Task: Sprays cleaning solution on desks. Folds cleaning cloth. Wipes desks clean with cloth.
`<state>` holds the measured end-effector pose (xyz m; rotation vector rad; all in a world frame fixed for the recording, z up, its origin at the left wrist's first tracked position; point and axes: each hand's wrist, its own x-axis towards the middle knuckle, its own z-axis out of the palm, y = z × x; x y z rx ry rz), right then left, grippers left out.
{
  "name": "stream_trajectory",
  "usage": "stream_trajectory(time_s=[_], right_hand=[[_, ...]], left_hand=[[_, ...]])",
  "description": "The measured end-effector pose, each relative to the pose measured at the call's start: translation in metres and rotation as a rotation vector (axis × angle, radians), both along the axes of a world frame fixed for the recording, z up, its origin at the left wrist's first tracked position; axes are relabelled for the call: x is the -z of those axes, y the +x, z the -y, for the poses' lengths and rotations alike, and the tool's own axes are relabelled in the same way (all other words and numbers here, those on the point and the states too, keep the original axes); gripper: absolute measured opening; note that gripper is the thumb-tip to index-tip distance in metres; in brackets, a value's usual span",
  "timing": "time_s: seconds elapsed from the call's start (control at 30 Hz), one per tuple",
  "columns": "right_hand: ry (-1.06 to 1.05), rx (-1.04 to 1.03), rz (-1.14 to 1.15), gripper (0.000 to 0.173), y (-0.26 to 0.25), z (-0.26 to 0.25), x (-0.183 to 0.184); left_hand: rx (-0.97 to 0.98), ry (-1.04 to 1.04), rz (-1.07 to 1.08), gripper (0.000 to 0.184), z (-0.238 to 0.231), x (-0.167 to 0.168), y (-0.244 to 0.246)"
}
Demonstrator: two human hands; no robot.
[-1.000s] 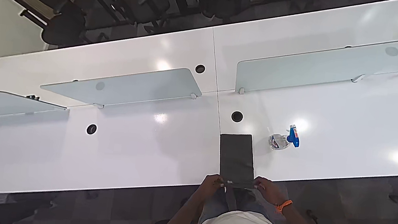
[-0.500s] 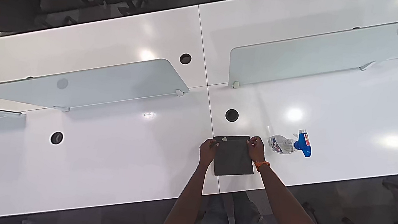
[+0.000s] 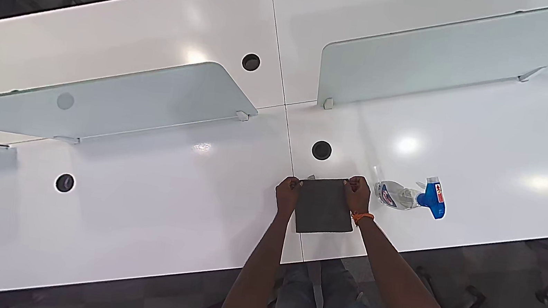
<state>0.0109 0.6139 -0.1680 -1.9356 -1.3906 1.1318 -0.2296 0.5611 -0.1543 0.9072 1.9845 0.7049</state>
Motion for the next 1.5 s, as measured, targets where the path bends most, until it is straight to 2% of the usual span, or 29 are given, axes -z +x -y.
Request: stream_trajectory(time_s=[0.1, 0.17, 0.3, 0.37, 0.47, 0.6, 0.77, 0.87, 1.0, 1.1, 1.17, 1.23, 1.37, 1.5], right_hand=[[0.036, -0.026, 0.097, 0.032, -0.002, 0.000, -0.001], [0.135, -0.088, 0.176, 0.038, -0.006, 0.006, -0.006], [0.343, -0.439, 0.376, 0.046, -0.016, 0.042, -0.011], [0.363, -0.675, 0.471, 0.052, -0.023, 0.058, -0.002], [0.266, -0.872, 0.615, 0.067, -0.024, 0.069, 0.020], [0.287, -0.876, 0.670, 0.072, -0.024, 0.067, 0.032], [0.367, -0.880, 0.666, 0.059, -0.017, 0.068, 0.038], [0.355, -0.886, 0.661, 0.056, -0.023, 0.068, 0.030], [0.210, -0.905, 0.657, 0.066, -0.041, 0.058, -0.014], [0.289, -0.990, 0.726, 0.074, -0.051, 0.063, -0.021], [0.306, -1.081, 0.787, 0.088, -0.062, 0.074, -0.010], [0.334, -1.112, 0.825, 0.093, -0.067, 0.085, 0.009], [0.441, -1.034, 0.838, 0.064, -0.083, 0.073, 0.030], [0.428, -0.881, 0.757, 0.056, -0.132, 0.031, 0.034]], left_hand=[[0.039, -0.019, -0.197, 0.037, -0.002, -0.003, 0.009], [0.099, 0.084, -0.357, 0.039, 0.003, -0.003, 0.015], [0.370, 0.276, -0.590, 0.039, 0.033, 0.008, 0.038], [0.508, 0.312, -0.607, 0.043, 0.049, 0.025, 0.048], [0.655, 0.182, -0.591, 0.056, 0.066, 0.043, 0.053], [0.659, 0.205, -0.624, 0.059, 0.066, 0.053, 0.051], [0.691, 0.191, -0.571, 0.059, 0.065, 0.055, 0.054], [0.663, 0.213, -0.466, 0.054, 0.065, 0.050, 0.051], [0.521, 0.388, -0.310, 0.045, 0.075, 0.030, 0.040], [0.310, 0.508, -0.371, 0.033, 0.114, 0.019, 0.030], [0.118, 0.472, -0.408, 0.033, 0.157, 0.019, 0.015], [-0.060, 0.398, -0.473, 0.036, 0.204, 0.028, -0.004], [-0.210, 0.303, -0.622, 0.041, 0.275, 0.060, -0.051], [-0.158, 0.282, -0.678, 0.045, 0.286, 0.074, -0.095]])
